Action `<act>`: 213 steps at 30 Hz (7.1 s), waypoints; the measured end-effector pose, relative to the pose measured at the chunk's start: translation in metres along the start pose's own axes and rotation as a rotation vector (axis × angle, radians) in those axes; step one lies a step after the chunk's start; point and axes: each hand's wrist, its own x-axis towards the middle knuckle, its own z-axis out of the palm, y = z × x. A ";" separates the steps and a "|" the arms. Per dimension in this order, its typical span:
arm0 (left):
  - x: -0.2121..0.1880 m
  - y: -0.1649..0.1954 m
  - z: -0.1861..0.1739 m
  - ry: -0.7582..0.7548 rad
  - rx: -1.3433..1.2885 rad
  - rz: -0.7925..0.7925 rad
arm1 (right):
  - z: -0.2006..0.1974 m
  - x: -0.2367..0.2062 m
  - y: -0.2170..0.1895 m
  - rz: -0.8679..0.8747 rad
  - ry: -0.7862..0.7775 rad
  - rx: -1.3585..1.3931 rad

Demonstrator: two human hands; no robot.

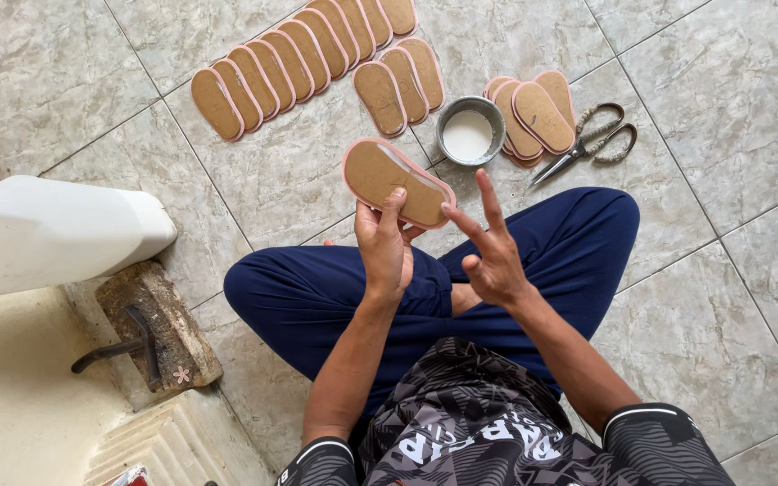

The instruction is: The person sits on the floor and applies a white adhesive from a small metal bowl to the edges of shoe insoles using their fingers. They work on several insoles one at a time, rubbing the adhesive along the perimeter and placing each treated insole into a growing stack.

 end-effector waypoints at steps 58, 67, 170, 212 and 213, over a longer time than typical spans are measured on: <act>-0.010 0.022 -0.019 0.015 -0.002 -0.103 | 0.014 0.005 0.002 0.117 0.002 0.225; -0.008 0.021 -0.020 -0.096 0.216 -0.106 | -0.030 0.035 0.026 0.055 -0.022 0.148; 0.023 -0.006 0.019 0.004 -0.178 0.002 | -0.002 0.012 0.002 0.027 0.050 0.137; 0.013 0.060 0.004 -0.401 0.669 -0.137 | -0.050 0.031 0.006 -0.051 -0.144 -0.039; 0.013 0.059 0.005 -0.379 0.620 -0.126 | -0.047 0.027 0.005 -0.035 -0.145 -0.023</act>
